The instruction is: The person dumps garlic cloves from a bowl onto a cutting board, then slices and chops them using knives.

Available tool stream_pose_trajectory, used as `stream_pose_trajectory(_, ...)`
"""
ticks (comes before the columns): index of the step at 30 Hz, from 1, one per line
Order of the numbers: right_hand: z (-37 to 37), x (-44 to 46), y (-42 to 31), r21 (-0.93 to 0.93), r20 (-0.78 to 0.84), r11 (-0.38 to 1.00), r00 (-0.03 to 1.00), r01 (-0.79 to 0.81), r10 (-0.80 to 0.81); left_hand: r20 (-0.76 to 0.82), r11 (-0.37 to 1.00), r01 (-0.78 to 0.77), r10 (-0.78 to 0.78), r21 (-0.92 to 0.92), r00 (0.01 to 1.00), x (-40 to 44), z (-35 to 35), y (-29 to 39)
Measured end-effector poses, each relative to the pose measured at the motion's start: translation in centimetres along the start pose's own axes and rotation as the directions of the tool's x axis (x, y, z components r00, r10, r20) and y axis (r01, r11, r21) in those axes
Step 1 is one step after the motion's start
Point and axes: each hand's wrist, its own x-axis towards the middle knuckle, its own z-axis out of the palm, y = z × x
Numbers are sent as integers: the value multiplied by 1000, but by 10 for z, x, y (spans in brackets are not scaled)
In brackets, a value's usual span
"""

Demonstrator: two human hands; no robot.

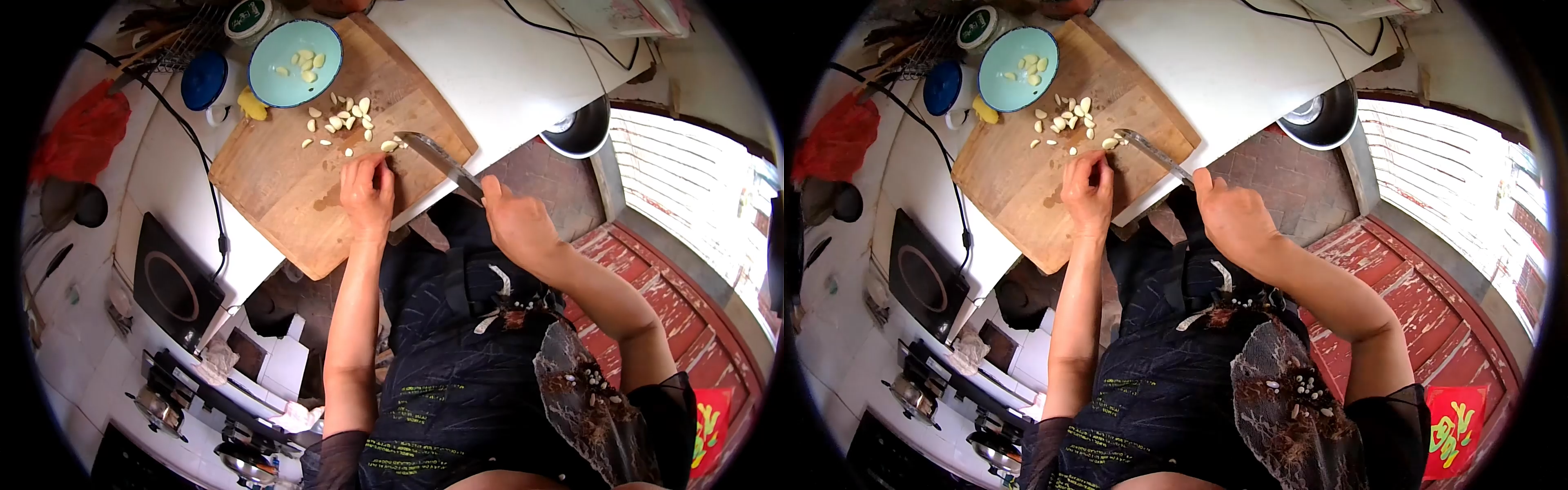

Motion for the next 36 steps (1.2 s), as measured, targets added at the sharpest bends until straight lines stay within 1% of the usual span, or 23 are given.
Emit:
stream_pose_trajectory(4, -5, -1, 1, -9, -2, 1000, 1000, 24, -24, 2, 999, 45, -45, 3, 999, 4, 3, 6)
stream_pose_trajectory(7, -5, -1, 1, -6, 2, 1000, 1000, 16, -16, -23, 998, -34, 35, 45, 999, 15, 4, 12)
stream_pose_trajectory(9, -5, -1, 1, -8, 4, 1000, 1000, 13, -13, 125, 985, -111, 95, 129, 988, 20, -1, 12)
stream_pose_trajectory(10, -5, -1, 2, -3, 6, 1000, 1000, 13, -13, 125, 985, -112, 96, 131, 988, 19, 0, 9)
stream_pose_trajectory(12, -5, -1, 2, 3, 8, 1000, 1000, 9, -9, 121, 993, 100, -106, 55, 987, 17, 3, 3)
stream_pose_trajectory(13, -7, -2, 2, 60, 18, 998, 1000, -18, 17, 124, 994, 99, -105, 54, 987, 15, 3, 2)
stream_pose_trajectory(14, -8, -2, 2, 116, 30, 992, 999, -44, 41, 85, 957, 270, -262, -102, 961, 13, 3, 1)
stream_pose_trajectory(15, -9, -1, 2, 117, 30, 992, 999, -47, 43, 72, 870, 419, -416, -260, 907, 12, 2, 1)
stream_pose_trajectory(18, -11, -1, 1, 117, 33, 992, 999, -41, 38, 68, 816, 464, -472, -345, 879, 7, 3, -8)
stream_pose_trajectory(19, -12, 0, 0, 127, 26, 992, 999, -25, 22, 67, 816, 465, -472, -344, 879, 6, 2, -7)
stream_pose_trajectory(21, -11, 1, -2, 137, 20, 991, 1000, -9, 6, -10, 931, 317, -324, -183, 946, 5, -2, -1)
stream_pose_trajectory(22, -11, 1, -3, 75, 20, 997, 999, 24, -26, -10, 930, 317, -325, -183, 946, 4, -5, 1)
stream_pose_trajectory(23, -10, 2, -4, 14, 21, 998, 998, 57, -57, 15, 950, 290, -290, -114, 957, 3, -8, 3)
stream_pose_trajectory(24, -10, 2, -5, 14, 22, 998, 998, 58, -58, 43, 965, 260, -258, -44, 965, 3, -10, 4)
stream_pose_trajectory(25, -9, 2, -6, 21, 30, 997, 997, 72, -72, 43, 964, 261, -259, -44, 965, 1, -10, 1)
stream_pose_trajectory(28, -7, 3, -6, 24, 42, 996, 995, 87, -88, 2, 952, 279, -280, -124, 960, -1, -8, -3)
stream_pose_trajectory(29, -6, 3, -6, 20, 46, 996, 995, 86, -87, 36, 842, 429, -442, -328, 896, -2, -7, -2)
stream_pose_trajectory(30, -7, 3, -6, 19, 46, 996, 995, 88, -88, 104, 667, 544, -580, -509, 808, -2, -6, -1)
stream_pose_trajectory(31, -8, 2, -6, -7, 36, 997, 997, 73, -72, 103, 666, 545, -582, -509, 807, -4, -5, 0)
stream_pose_trajectory(33, -7, 2, -5, -33, 26, 998, 998, 58, -58, 86, 796, 474, -479, -377, 874, -8, -3, 2)
stream_pose_trajectory(34, -6, 1, -2, -27, 9, 998, 998, 62, -61, 85, 796, 473, -479, -377, 874, -9, -3, 2)
stream_pose_trajectory(35, -6, 2, -1, -21, -8, 998, 998, 64, -64, 22, 917, 316, -320, -243, 947, -9, -3, 3)
stream_pose_trajectory(36, -6, 2, -1, -22, -9, 998, 998, 63, -63, -14, 985, 141, -143, -95, 990, -10, -4, 4)
